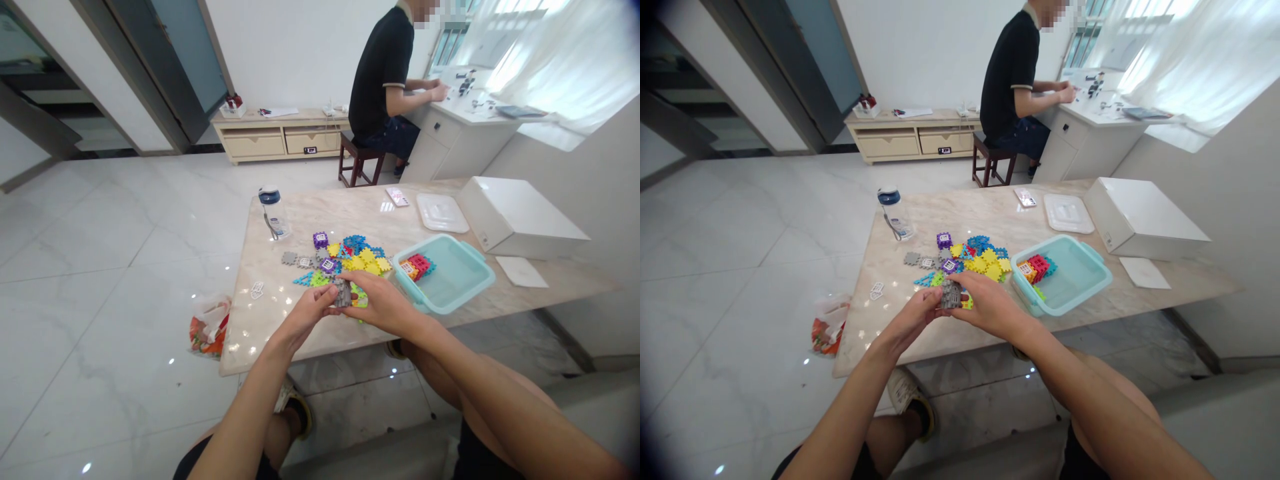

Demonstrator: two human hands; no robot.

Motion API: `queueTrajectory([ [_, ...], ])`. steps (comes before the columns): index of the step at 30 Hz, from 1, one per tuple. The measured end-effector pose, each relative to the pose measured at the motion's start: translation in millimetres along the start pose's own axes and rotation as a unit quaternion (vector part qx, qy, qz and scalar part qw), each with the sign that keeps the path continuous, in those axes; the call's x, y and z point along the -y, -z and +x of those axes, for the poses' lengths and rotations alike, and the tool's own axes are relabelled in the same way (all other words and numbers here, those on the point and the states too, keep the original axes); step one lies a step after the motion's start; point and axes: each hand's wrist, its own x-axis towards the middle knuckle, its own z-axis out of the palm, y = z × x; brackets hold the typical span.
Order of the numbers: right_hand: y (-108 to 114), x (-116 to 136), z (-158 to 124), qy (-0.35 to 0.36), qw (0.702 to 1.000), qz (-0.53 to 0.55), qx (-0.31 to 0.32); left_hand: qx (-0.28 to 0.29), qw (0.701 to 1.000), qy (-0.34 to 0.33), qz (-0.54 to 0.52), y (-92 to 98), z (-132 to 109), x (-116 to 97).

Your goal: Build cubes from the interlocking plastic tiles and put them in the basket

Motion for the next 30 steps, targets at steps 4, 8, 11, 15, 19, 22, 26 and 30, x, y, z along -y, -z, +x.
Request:
queueTrajectory([
  [4,1.8,1.4,-1.5,0.007,1.0,-0.005,0.012,-0.014,1.0,0.014,0.006,-0.5,1.7,0.6],
  [8,0.5,1.0,-2.6,0.024,1.0,-0.009,0.016,-0.02,1.0,0.018,0.005,0.0,3.7,2.3],
  [11,-0.3,1.9,-1.8,0.03,0.999,-0.006,0.012,-0.019,1.0,0.018,0.002,0.3,4.4,2.6],
  [15,1.3,3.2,-1.0,0.023,1.0,0.001,0.008,-0.017,1.0,0.012,0.0,-1.7,3.2,1.3],
  [19,3.7,3.4,-1.0,0.02,1.0,-0.009,0.005,-0.017,1.0,0.012,-0.01,-4.5,2.4,1.3],
  [22,4.1,2.1,-0.2,0.01,1.0,-0.029,-0.005,-0.051,0.999,0.005,-0.014,-4.6,3.8,2.4],
  [26,4.8,-0.5,0.8,0.001,0.999,-0.048,-0.024,-0.113,0.993,0.009,-0.012,-3.0,5.7,1.7],
  [30,6.6,-1.6,0.1,-0.007,0.997,-0.067,-0.023,-0.111,0.993,0.002,0.044,-3.0,6.4,0.3],
])
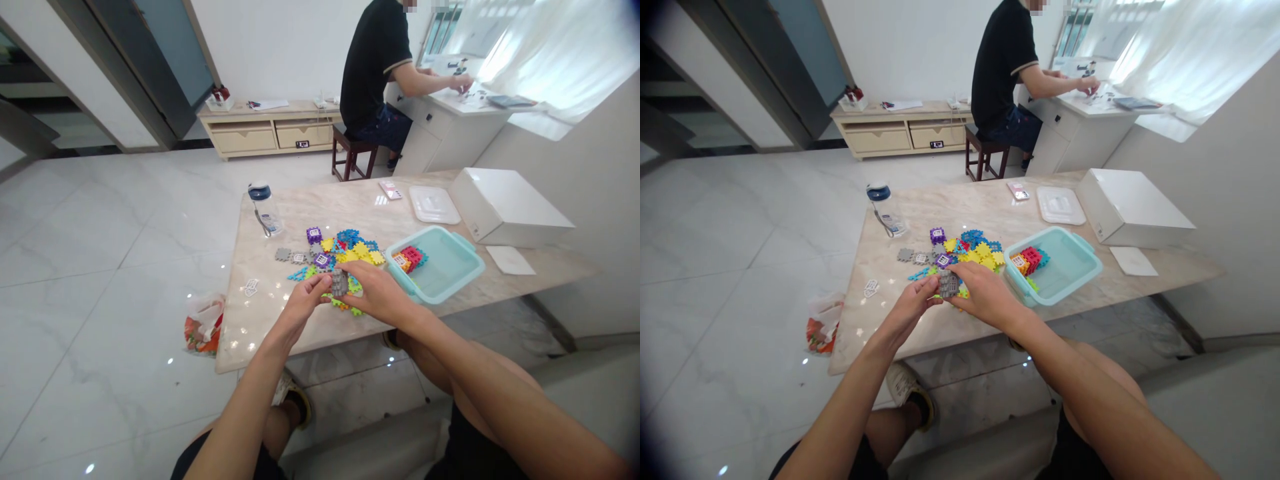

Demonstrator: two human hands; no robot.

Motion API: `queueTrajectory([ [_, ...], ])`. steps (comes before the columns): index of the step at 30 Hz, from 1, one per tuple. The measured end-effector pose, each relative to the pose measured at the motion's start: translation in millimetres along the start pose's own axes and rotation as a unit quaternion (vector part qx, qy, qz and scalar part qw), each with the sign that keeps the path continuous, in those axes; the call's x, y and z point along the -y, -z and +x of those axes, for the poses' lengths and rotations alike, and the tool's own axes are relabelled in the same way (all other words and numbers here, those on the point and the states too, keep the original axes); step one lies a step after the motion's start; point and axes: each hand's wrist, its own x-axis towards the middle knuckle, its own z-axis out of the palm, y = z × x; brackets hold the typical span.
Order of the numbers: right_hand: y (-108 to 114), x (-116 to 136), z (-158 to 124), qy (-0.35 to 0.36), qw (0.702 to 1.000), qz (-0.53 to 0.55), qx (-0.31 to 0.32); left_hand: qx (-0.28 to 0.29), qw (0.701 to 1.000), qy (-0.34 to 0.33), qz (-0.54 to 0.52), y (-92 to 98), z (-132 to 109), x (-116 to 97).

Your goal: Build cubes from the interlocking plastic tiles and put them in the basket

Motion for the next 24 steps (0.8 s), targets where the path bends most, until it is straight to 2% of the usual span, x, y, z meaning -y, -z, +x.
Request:
queueTrajectory([
  [8,-1.2,3.3,2.4,0.0,0.995,-0.095,0.026,-0.055,0.994,-0.057,0.082,-3.2,6.4,7.7],
  [11,-2.1,6.2,3.6,-0.002,0.996,-0.082,0.028,-0.035,0.996,-0.055,0.06,-4.7,5.8,7.7],
  [18,-6.8,19.1,13.2,0.021,0.999,0.011,0.024,0.058,0.994,0.001,-0.09,5.1,-0.5,2.0],
  [24,-10.3,23.4,13.3,0.034,0.999,0.026,0.021,0.037,0.996,0.004,-0.081,11.6,-4.9,-3.7],
])
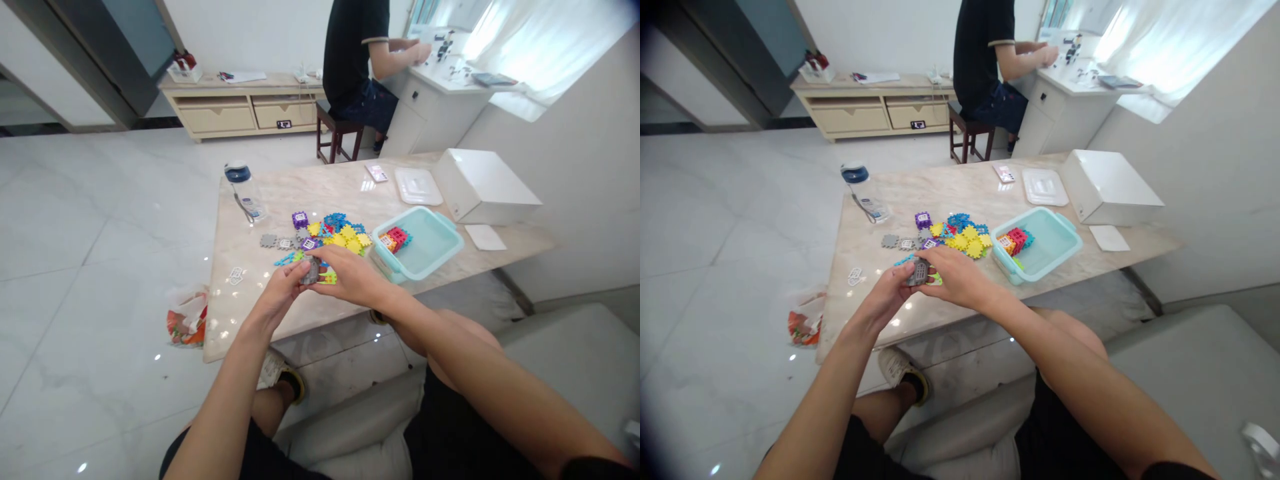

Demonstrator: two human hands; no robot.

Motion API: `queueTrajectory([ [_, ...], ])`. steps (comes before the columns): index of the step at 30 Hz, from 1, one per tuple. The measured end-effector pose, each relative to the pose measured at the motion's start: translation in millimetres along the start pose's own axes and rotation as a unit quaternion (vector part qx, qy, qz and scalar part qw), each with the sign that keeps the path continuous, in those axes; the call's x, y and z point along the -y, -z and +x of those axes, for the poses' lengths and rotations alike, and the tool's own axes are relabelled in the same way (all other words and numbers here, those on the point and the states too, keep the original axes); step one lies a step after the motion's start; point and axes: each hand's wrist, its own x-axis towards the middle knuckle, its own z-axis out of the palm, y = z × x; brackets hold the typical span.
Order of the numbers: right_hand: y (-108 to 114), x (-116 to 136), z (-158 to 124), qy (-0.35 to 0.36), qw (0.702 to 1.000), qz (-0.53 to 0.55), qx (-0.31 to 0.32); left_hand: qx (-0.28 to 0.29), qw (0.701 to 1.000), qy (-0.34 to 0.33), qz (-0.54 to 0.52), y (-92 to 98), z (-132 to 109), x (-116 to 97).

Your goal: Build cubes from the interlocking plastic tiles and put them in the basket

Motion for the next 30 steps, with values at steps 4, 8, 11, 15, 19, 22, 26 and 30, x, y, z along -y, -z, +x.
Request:
queueTrajectory([
  [4,14.1,-14.2,-3.0,-0.009,0.999,-0.035,0.012,0.005,1.0,0.022,0.005,-3.1,3.9,-1.0],
  [8,56.3,-44.5,-15.1,-0.09,0.99,-0.058,-0.09,-0.05,0.997,0.049,-0.029,-8.8,10.7,0.1],
  [11,87.6,-62.1,-30.7,-0.193,0.965,-0.056,-0.166,-0.07,0.993,0.07,-0.059,-19.3,14.7,6.1],
  [15,90.3,-65.0,-44.5,-0.199,0.972,-0.032,-0.124,-0.07,0.983,0.112,-0.125,-39.4,19.8,20.5],
  [19,60.6,-52.2,-42.7,-0.131,0.989,-0.032,-0.063,-0.091,0.958,0.149,-0.228,-50.7,28.4,28.7],
  [22,40.5,-38.5,-35.3,-0.079,0.996,-0.024,-0.045,-0.111,0.944,0.151,-0.272,-50.8,35.8,29.3],
  [26,23.0,-20.4,-22.8,-0.02,0.999,-0.049,0.001,-0.09,0.948,0.119,-0.281,-49.1,40.3,35.6],
  [30,10.2,-9.7,-13.9,-0.034,0.996,-0.082,0.034,-0.088,0.949,0.108,-0.282,-51.0,36.7,44.8],
])
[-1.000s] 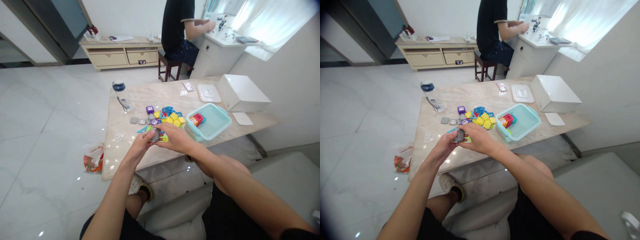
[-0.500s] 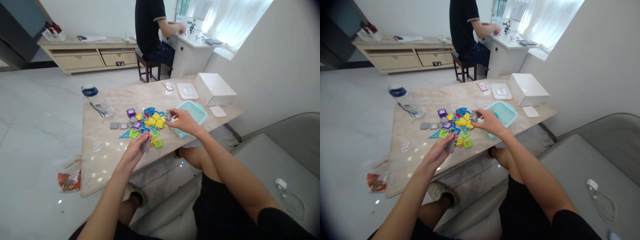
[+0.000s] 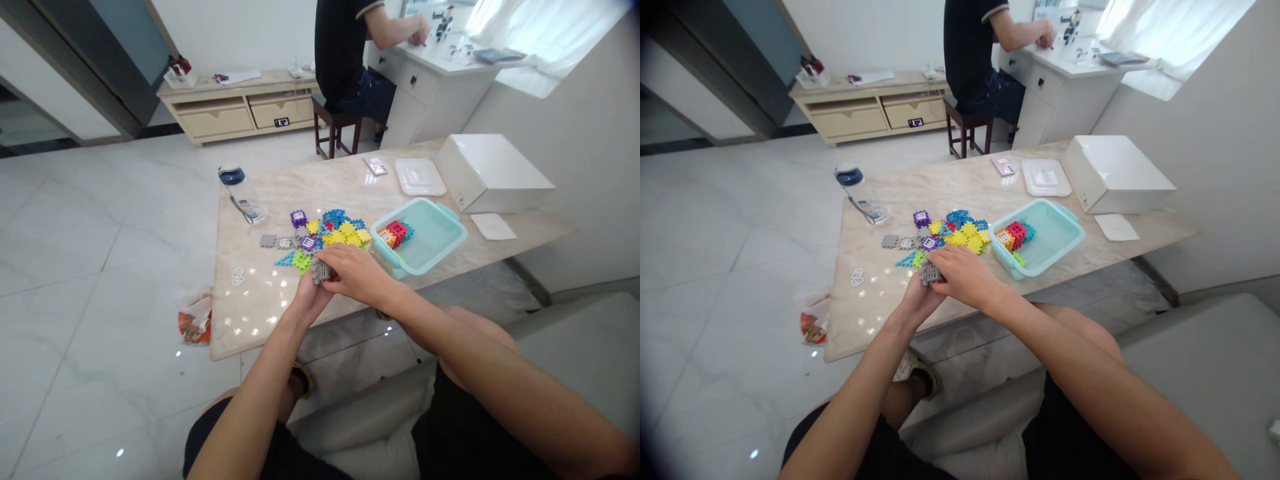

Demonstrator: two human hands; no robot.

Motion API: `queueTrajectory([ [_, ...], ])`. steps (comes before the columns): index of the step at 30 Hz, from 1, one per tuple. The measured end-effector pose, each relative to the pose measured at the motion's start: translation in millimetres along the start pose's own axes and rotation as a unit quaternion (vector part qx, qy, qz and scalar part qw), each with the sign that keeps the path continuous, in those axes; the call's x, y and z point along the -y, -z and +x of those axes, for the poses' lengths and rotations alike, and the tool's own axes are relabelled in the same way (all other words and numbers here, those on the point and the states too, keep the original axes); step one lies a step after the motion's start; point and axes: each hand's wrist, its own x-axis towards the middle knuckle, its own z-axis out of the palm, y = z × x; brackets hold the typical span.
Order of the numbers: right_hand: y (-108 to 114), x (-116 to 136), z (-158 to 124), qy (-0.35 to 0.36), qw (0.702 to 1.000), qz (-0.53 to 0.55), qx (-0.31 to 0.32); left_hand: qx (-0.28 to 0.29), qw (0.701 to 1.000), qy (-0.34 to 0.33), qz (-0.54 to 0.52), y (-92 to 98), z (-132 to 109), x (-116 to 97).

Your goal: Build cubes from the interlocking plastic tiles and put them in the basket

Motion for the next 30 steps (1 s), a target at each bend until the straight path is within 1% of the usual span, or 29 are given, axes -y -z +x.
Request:
queueTrajectory([
  [3,-5.4,3.6,2.0,-0.023,1.0,0.02,0.0,0.008,1.0,0.022,-0.011,1.8,-6.9,-1.4],
  [6,-7.1,5.1,1.6,-0.024,0.999,0.04,-0.014,0.032,0.999,0.01,-0.013,5.1,-14.8,-8.7],
  [9,-7.6,6.4,0.4,-0.026,0.998,0.048,-0.02,0.043,0.999,-0.003,0.011,9.7,-18.7,-13.4],
  [12,-10.7,6.3,-0.9,-0.022,0.999,0.029,-0.009,0.046,0.998,-0.007,0.042,13.5,-18.2,-12.0],
  [17,-16.0,1.2,-0.7,-0.007,1.0,-0.017,0.011,0.067,0.993,0.018,0.093,20.3,-14.8,-6.4],
  [22,-9.8,-2.3,0.8,-0.02,0.999,-0.027,0.018,0.078,0.986,0.019,0.148,23.9,-14.8,-12.2],
  [27,-1.2,-6.2,-1.4,-0.034,0.999,0.016,0.003,0.114,0.977,-0.024,0.181,18.7,-21.7,-24.3],
  [30,1.0,-9.2,-4.3,-0.022,0.999,0.033,-0.001,0.119,0.969,-0.037,0.215,18.5,-25.7,-29.5],
])
